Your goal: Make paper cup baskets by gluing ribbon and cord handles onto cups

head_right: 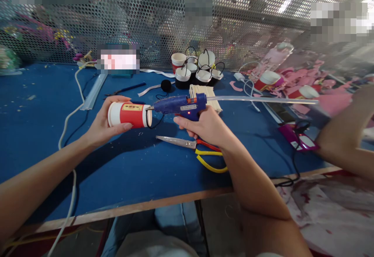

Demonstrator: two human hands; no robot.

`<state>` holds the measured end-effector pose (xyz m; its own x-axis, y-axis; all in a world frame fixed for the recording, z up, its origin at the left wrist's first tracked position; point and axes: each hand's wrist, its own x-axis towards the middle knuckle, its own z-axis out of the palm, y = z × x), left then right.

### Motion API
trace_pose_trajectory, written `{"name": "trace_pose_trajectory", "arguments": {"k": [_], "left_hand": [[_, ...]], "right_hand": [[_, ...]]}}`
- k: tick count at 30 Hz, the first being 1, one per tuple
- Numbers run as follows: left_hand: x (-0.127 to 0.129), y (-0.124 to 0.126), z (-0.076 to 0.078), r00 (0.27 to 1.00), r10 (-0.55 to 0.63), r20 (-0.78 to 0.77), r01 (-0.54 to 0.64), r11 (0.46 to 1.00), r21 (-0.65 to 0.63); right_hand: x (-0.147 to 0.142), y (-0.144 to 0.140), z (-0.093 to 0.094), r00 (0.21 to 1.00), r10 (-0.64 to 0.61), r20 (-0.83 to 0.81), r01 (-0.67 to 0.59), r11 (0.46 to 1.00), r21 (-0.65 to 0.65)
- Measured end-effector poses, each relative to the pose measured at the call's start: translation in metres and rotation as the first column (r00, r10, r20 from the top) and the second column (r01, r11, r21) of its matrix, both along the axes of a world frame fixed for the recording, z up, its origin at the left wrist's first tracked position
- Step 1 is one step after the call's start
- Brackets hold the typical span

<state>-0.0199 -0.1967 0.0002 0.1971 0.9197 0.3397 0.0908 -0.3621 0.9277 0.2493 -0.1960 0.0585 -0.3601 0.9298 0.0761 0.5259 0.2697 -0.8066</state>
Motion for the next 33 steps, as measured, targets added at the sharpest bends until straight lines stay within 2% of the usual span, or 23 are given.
{"name": "trace_pose_trajectory", "arguments": {"k": [7, 13, 20, 27, 33], "left_hand": [[-0.001, 0.002, -0.003, 0.998, -0.037, 0.041, 0.035, 0.999, 0.030], [-0.002, 0.005, -0.005, 0.997, -0.034, 0.067, 0.031, 0.998, 0.047], [-0.003, 0.005, -0.009, 0.996, -0.043, 0.074, 0.039, 0.998, 0.054], [-0.005, 0.005, -0.011, 0.994, -0.027, 0.106, 0.023, 0.999, 0.039], [-0.005, 0.006, -0.012, 0.993, -0.050, 0.107, 0.046, 0.998, 0.036]], "right_hand": [[0.001, 0.006, -0.006, 0.993, -0.034, -0.111, 0.032, 0.999, -0.018], [0.003, 0.005, -0.008, 0.987, 0.038, -0.154, -0.050, 0.996, -0.073], [0.002, 0.012, -0.015, 0.979, -0.005, -0.205, -0.016, 0.995, -0.100], [0.000, 0.009, -0.012, 0.967, 0.035, -0.253, -0.087, 0.976, -0.199], [-0.002, 0.015, -0.020, 0.948, 0.000, -0.317, -0.065, 0.979, -0.192]]}}
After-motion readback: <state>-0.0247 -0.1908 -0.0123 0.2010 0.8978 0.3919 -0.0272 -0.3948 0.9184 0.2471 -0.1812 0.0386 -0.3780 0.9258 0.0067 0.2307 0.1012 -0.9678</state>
